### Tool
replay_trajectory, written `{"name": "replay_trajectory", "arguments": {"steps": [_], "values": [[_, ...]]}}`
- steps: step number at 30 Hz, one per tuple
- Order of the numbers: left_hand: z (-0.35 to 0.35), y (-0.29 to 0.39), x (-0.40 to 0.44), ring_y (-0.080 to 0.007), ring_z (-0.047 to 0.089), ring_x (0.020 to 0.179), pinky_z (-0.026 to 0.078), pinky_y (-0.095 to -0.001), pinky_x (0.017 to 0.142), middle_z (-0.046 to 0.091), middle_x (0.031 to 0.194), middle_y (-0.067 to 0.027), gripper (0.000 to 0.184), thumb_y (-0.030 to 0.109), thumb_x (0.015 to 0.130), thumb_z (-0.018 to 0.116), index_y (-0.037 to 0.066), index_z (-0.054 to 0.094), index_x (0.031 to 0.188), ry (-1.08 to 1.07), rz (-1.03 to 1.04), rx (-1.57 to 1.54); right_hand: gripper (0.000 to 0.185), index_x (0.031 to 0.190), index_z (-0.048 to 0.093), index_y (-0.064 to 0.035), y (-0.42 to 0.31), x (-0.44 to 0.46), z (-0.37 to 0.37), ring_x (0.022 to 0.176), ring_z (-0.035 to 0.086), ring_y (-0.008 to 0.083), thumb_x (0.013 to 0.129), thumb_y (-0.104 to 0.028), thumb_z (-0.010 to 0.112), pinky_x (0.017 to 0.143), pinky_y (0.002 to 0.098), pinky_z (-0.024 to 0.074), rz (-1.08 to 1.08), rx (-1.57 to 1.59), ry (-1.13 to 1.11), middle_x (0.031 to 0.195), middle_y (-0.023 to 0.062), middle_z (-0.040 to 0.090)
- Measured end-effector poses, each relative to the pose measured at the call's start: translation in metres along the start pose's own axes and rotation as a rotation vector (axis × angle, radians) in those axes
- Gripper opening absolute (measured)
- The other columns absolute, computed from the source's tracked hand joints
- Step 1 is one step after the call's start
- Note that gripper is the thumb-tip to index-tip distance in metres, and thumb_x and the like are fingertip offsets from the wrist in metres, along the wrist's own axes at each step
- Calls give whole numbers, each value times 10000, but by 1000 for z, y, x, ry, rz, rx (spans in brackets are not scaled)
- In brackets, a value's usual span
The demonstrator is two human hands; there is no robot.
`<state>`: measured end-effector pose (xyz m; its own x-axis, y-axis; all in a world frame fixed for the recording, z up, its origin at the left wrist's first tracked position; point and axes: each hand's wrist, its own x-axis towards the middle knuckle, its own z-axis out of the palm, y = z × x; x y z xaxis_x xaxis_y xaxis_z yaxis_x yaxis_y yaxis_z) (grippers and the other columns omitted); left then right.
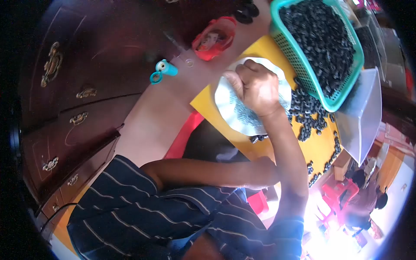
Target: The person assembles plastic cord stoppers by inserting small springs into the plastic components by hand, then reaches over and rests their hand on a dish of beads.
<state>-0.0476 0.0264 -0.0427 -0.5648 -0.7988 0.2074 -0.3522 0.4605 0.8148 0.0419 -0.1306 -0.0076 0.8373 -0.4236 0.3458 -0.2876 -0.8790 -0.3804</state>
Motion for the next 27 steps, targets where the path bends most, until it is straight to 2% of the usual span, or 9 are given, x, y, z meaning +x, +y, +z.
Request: {"name": "replay_trajectory", "arguments": {"steps": [1, 2, 5, 9, 10, 11, 14, 21, 27], "values": [[-1, 2, 1, -326, 712, 667, 527, -468, 566, 696, 740, -136, 118, 110, 816, 675, 32, 700, 900, -12, -32, -79, 253, 762, 690, -105, 2, -2, -1, 607, 635, 308, 896, -314, 739, 537, 416, 519, -8, 22, 36, 706, 90, 615], [-2, 4, -2, -321, 739, 787, 565, -473, 672, 738, 828, -148, 130, 81, 742, 718, 43, 750, 863, -65, -37, -14, 230, 771, 692, -103, 3, -3, -4, 606, 637, 308, 889, -295, 739, 552, 413, 529, -18, 69, 60, 711, 88, 631], [-7, 4, -4, -346, 736, 789, 568, -479, 696, 734, 840, -167, 206, 187, 753, 778, 22, 746, 872, -104, -50, -174, 184, 800, 717, -74, 5, -10, -10, 690, 663, 319, 915, -217, 710, 638, 419, 538, -61, 49, 43, 750, 122, 668], [-26, 10, -6, -323, 731, 908, 559, -462, 800, 746, 937, -136, 180, 225, 896, 659, 99, 772, 959, -116, -42, -186, 310, 783, 685, -48, 12, -15, -5, 716, 654, 349, 953, -307, 670, 658, 437, 535, -18, 183, 129, 759, 123, 668], [-36, 16, 0, -339, 707, 989, 544, -475, 851, 738, 1027, -138, 215, 189, 955, 570, 126, 755, 1043, -275, -164, -130, 341, 756, 668, -53, 7, -13, -7, 714, 648, 357, 958, -328, 661, 659, 441, 534, -22, 198, 181, 751, 126, 657], [-35, 16, 1, -339, 707, 989, 544, -475, 851, 738, 1027, -138, 215, 189, 955, 570, 126, 755, 1043, -299, -122, -123, 353, 746, 665, -56, 4, -11, -8, 714, 648, 357, 960, -337, 659, 660, 443, 534, 28, 207, 185, 756, 129, 655], [-36, 16, -3, -386, 684, 963, 534, -492, 845, 714, 990, -198, 196, 73, 880, 649, 20, 699, 1062, -73, -62, -105, 385, 720, 668, -58, 2, -5, -9, 698, 649, 349, 966, -353, 654, 642, 441, 525, 85, 244, 185, 728, 134, 656], [-34, 10, -4, -381, 686, 938, 541, -487, 831, 710, 993, -201, 218, 92, 875, 684, 20, 690, 1081, -109, -4, 15, 456, 718, 660, -33, -6, -12, -26, 660, 629, 373, 1010, -377, 600, 619, 440, 507, 161, 394, 279, 673, 154, 626], [-29, 8, -5, -383, 694, 902, 558, -479, 788, 712, 1008, -197, 249, 131, 878, 707, 26, 680, 1102, -213, 0, 57, 400, 809, 703, -21, 4, -40, -33, 691, 643, 385, 1039, -314, 557, 657, 442, 522, 214, 359, 304, 737, 164, 663]]}}
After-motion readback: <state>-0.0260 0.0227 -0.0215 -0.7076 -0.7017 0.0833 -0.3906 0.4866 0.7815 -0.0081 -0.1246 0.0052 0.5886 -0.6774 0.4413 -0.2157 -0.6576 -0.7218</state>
